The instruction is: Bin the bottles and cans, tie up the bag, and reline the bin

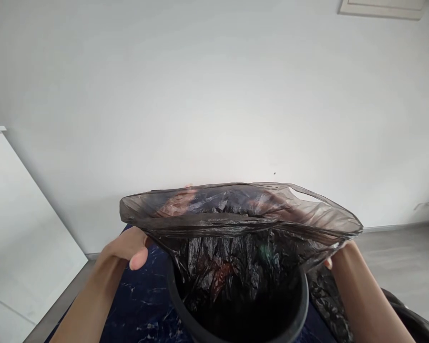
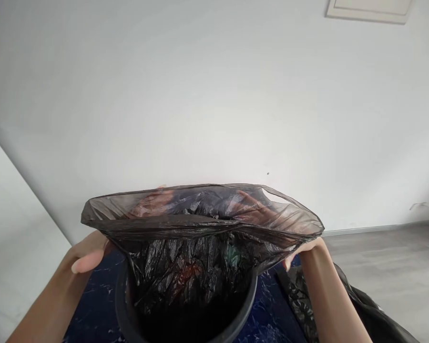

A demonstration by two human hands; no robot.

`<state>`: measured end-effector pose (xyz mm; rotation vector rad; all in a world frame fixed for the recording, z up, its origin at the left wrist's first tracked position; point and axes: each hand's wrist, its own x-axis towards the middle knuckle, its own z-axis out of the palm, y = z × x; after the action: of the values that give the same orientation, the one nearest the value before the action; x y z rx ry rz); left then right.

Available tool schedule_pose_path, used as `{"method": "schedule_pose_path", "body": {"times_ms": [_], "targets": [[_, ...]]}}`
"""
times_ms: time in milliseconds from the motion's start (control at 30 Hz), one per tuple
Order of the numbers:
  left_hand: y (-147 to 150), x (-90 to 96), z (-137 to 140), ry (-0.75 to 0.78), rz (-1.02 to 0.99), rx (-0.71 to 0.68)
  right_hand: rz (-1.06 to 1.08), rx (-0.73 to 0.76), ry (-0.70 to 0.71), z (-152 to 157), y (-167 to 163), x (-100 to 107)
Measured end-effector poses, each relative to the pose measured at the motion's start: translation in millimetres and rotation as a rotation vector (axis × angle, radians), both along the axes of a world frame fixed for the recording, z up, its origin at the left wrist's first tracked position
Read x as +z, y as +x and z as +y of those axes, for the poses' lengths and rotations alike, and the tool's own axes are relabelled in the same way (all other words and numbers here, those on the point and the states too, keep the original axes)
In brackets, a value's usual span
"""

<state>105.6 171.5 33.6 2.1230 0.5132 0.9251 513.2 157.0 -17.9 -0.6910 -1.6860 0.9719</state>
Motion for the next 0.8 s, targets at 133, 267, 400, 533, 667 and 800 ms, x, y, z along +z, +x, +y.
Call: {"method": "schedule_pose_path", "body": {"times_ms": [133,267,400,533,667,800], "targets": [[13.2,11.4,-18.9,0.092,0.074,0.102,-0.09,0.267,0.023,-13.0,-4.8,11.8],[24.9,8.7,-32.6,0.024,0.028,0.359,0.079,0.053,-0.042,-22.4,-27.1,16.7],[28.8,-5.5,-33.2,-0.141,-0.248,0.594,0.3,-0.001,-0.136,-29.2,-49.9,28.1],[43.2,-8.4,-32.1,-0.229,-0.679,0.65,0.424,-0.006,-0.095,-31.0,-61.5,38.3],[59.5,7.5,-37.7,-0.259,-0.804,0.387,0.485,-0.067,-0.057,-29.7,-65.4,40.5],[63.6,20.9,-43.6,-0.265,-0.884,0.336,0.465,-0.109,0.025,-28.7,-66.3,40.2]]}}
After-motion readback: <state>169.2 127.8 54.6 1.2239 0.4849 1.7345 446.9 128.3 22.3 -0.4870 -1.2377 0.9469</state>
